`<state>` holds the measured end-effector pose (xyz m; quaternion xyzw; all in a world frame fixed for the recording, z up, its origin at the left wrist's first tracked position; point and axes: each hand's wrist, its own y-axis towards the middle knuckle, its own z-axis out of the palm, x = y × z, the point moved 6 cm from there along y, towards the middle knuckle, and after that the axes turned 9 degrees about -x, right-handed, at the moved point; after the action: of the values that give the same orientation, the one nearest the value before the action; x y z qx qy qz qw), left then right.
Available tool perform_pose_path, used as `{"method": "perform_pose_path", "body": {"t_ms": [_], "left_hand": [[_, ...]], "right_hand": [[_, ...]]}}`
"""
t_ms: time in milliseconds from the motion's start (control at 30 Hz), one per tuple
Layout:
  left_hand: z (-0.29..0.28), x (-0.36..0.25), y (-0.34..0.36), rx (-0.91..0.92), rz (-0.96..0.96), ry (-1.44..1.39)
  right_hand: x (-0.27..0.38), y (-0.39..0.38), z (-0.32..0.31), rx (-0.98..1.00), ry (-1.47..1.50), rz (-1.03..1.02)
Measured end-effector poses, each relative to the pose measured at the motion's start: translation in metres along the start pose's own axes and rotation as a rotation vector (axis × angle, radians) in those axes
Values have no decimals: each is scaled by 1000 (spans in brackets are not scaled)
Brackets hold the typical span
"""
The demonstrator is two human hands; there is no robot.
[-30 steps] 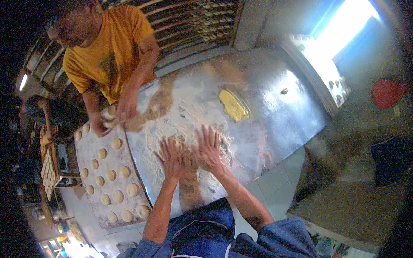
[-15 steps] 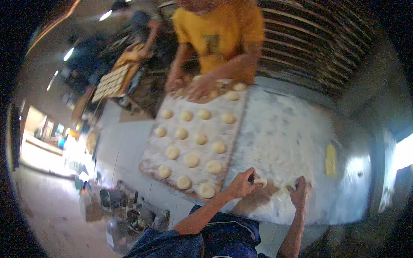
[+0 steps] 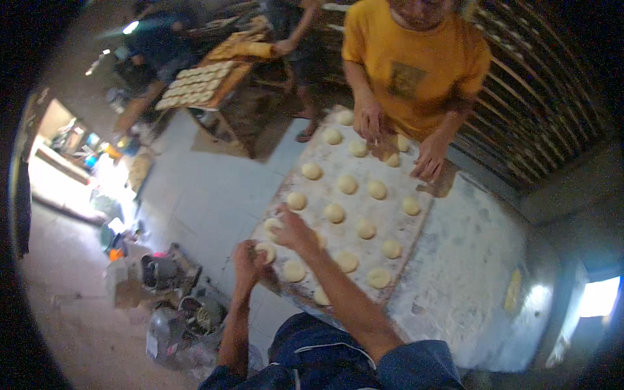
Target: The person rolls small dough pieces into balls and places them on a wooden board. They then flatten the dough balls into discs and arrange them on the board. The person repeats this process with multiple dough pieces.
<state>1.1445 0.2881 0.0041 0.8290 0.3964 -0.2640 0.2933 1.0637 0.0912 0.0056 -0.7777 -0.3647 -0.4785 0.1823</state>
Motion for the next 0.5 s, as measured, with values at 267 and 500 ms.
{"method": "perform_pose_path", "body": {"t_ms": [267,500], "left_hand": [[29,-102,-19,67,126,-225],[189,-204,-12,316,538,-107]], "right_hand": [[-38,-104,-122,-437,-462,99],[-105,-156,-195,-718,-867,203]]}}
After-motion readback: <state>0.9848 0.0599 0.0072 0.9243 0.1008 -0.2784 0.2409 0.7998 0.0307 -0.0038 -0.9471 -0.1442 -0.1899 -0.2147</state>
